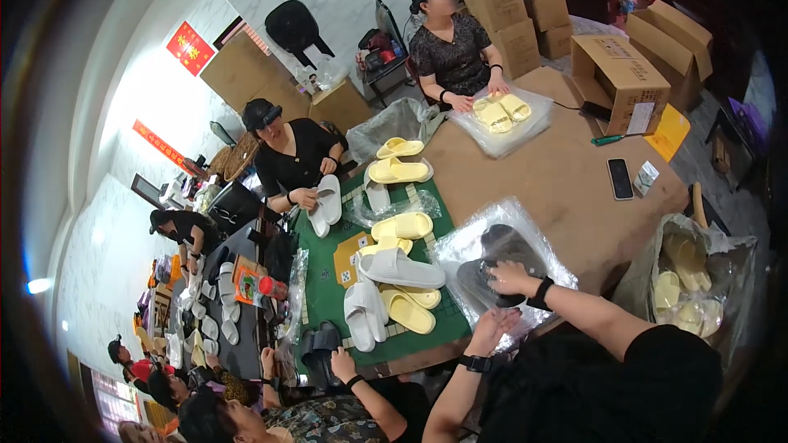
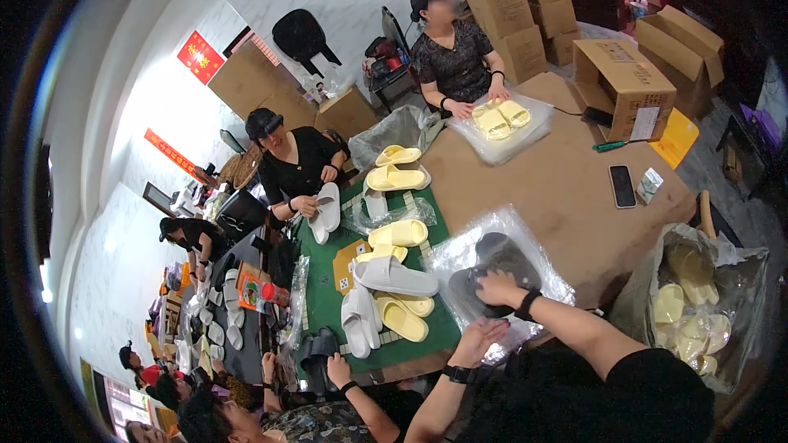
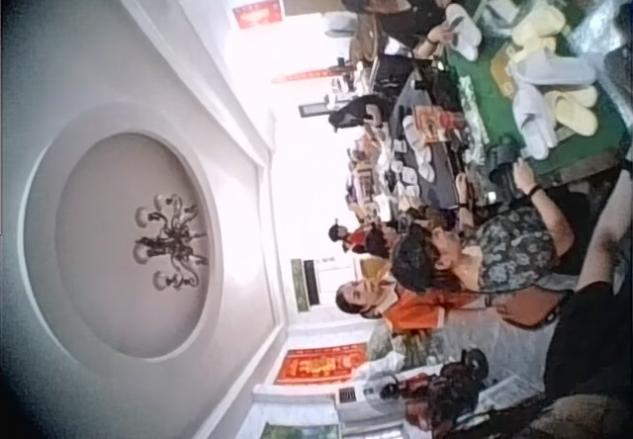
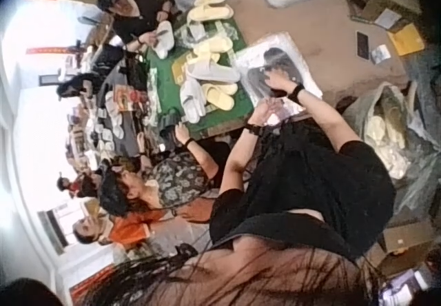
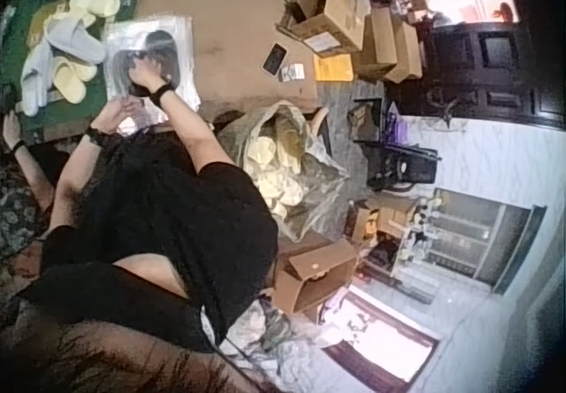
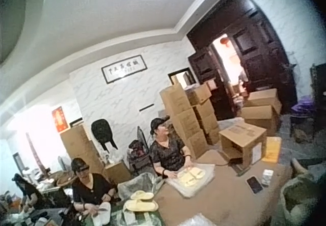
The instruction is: The recorder is packing finished slippers into plastic bags and placing them in a large sack.
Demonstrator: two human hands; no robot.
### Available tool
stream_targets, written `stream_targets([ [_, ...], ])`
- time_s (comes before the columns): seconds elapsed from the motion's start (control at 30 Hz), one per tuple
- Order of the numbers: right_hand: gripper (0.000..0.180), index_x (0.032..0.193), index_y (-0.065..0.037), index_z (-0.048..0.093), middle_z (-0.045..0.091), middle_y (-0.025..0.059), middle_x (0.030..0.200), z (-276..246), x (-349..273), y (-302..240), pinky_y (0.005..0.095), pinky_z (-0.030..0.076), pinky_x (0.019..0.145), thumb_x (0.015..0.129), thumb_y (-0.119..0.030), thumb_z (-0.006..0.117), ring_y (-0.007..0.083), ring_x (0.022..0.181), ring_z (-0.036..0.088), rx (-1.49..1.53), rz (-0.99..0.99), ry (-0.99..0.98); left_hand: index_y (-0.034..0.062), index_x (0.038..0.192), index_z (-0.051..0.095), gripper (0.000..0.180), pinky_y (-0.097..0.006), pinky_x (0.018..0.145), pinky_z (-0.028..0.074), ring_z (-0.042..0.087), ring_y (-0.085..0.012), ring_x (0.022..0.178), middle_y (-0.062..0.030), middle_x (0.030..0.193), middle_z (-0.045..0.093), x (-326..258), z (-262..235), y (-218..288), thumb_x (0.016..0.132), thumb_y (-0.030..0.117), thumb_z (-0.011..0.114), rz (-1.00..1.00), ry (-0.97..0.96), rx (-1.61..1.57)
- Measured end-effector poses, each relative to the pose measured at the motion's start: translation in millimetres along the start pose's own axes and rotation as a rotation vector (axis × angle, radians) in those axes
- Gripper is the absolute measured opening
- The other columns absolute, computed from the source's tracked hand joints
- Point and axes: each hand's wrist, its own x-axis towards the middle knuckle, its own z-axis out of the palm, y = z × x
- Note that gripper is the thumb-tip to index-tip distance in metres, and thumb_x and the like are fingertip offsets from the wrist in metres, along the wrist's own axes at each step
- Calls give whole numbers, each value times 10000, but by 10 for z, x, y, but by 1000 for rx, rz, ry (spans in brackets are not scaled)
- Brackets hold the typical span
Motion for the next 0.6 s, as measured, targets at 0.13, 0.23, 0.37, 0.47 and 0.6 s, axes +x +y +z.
stream_targets([
  [0.13,550,1261,-205,456,345,206,1337,150,-418,189,566,202,985,818,-530,442,437,1229,291,103,6,-105,-35,984,411,108,-379,866,466,569,-301,952,-205,1022,538,13,-29,48,883,-6,388,25,59,-59],
  [0.23,559,1299,-193,405,312,206,1360,231,-712,457,481,244,1009,832,-486,492,426,1253,256,215,-152,-25,-25,986,437,140,-341,852,467,575,-258,945,-181,1001,563,22,-107,-34,911,78,382,56,-9,-16],
  [0.37,548,1277,-137,420,362,207,1320,344,-803,652,416,298,991,813,-381,580,395,1220,326,382,-189,-16,-23,976,465,157,-311,807,481,589,-226,906,-166,963,590,-58,43,67,914,97,386,-61,-19,116],
  [0.47,517,1222,-106,468,433,195,1250,88,-864,239,390,334,965,790,-348,615,349,1178,387,433,-179,143,-35,1011,482,183,-287,752,489,600,-197,846,-149,940,607,-33,18,-23,905,94,404,-28,-93,213],
  [0.6,513,1189,-57,483,496,184,1174,195,-681,253,386,376,906,782,-337,624,321,1099,463,471,-229,210,-40,1048,486,214,-271,696,490,597,-168,784,-130,933,608,-39,161,-88,886,93,447,1,-152,354],
])
